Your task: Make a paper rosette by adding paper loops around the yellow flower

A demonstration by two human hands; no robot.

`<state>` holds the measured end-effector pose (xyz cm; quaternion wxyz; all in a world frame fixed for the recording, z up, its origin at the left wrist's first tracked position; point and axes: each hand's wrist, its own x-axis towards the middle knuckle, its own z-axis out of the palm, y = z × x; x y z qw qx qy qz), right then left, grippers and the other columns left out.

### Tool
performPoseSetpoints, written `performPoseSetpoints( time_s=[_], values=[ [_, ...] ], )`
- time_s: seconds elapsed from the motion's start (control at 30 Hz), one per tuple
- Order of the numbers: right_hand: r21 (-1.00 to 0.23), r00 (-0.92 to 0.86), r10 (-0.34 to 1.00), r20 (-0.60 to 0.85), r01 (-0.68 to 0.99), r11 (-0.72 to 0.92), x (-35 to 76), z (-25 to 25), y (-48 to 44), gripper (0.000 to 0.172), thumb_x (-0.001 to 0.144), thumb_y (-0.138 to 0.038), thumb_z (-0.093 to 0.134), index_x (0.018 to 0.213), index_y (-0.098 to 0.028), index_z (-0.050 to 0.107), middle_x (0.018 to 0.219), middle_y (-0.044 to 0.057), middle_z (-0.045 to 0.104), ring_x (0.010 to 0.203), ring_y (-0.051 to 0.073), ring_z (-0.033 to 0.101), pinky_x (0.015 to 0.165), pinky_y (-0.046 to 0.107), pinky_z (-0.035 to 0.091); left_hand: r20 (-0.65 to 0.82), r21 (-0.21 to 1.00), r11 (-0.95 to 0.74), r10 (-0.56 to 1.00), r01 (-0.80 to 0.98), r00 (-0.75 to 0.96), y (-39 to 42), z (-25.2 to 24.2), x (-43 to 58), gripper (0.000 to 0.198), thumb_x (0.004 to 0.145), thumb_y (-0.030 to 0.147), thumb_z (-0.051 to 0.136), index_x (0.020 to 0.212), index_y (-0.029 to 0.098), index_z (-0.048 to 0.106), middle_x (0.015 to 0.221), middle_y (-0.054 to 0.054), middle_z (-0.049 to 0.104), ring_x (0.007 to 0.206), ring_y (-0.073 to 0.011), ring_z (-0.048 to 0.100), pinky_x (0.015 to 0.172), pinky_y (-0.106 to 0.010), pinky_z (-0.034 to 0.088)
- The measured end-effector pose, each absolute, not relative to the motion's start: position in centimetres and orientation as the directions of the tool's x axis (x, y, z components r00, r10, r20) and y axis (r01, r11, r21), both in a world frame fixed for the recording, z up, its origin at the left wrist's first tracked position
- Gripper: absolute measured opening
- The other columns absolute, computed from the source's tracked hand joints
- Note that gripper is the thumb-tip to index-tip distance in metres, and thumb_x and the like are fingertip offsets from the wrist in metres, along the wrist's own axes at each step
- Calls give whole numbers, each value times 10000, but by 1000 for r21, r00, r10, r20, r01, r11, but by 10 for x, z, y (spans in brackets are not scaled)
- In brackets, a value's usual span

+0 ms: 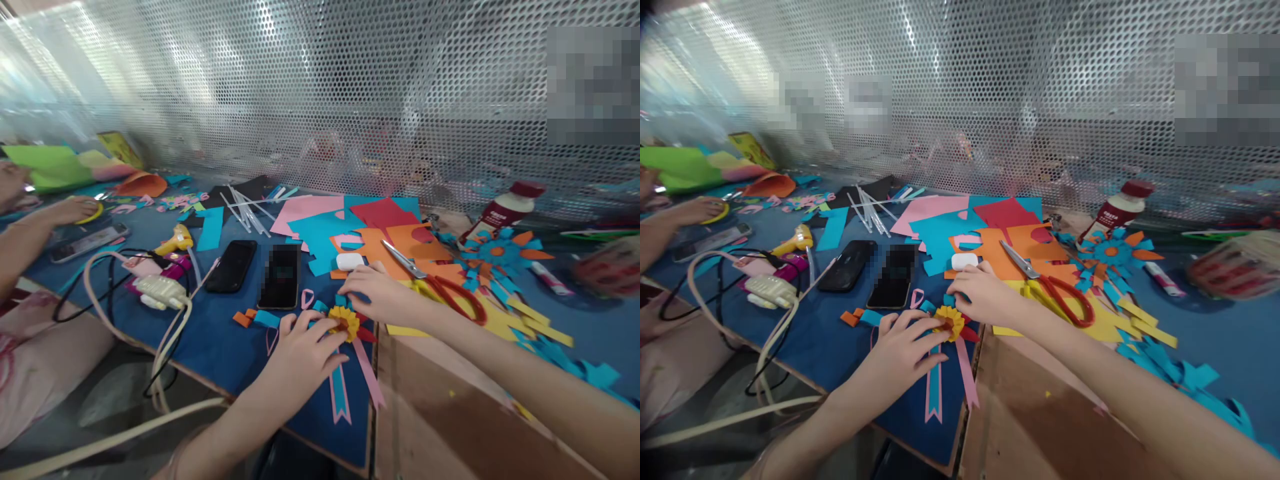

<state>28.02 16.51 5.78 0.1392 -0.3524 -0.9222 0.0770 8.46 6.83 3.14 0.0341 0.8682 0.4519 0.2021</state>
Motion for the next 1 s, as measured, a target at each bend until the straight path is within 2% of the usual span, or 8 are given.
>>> performPoseSetpoints(
  time_s=[0.1,0.2,0.27,0.5,1.0],
  values=[
    [-255,-695,685,218,637,728,283,60,166,285,844,-146,455,1001,-208,685,1023,58,693,1012,224,573,885,414,358,338,237,-592,794,770,506,68,30,84,241,881,374,595,1107,302,637,1152,18,670,1084,-241,507,840,-405,323],
    [-268,-721,668,185,617,740,291,63,167,430,765,-58,446,1104,-221,655,1164,58,656,1108,232,544,929,424,370,341,223,-596,789,772,511,68,30,84,236,881,366,596,1101,296,645,1152,13,671,1083,-240,510,835,-400,327],
    [-277,-739,654,160,603,749,297,64,168,462,742,-49,466,1126,-231,647,1196,54,641,1149,236,524,949,427,372,338,220,-597,789,771,514,68,30,84,238,883,358,596,1109,300,644,1166,14,666,1087,-242,508,835,-404,325],
    [-261,-720,680,137,636,726,305,63,164,193,812,-170,573,957,-220,690,1010,48,688,1002,219,593,862,388,407,357,232,-597,787,768,504,67,28,84,249,886,357,592,1129,321,636,1190,20,657,1086,-245,499,833,-410,316],
    [-254,-731,668,138,626,737,309,69,157,176,833,-248,593,973,-240,698,948,30,699,955,213,591,872,395,379,359,236,-589,792,773,494,66,27,85,231,885,343,597,1107,306,649,1186,10,660,1085,-244,499,832,-413,316]
  ],
)
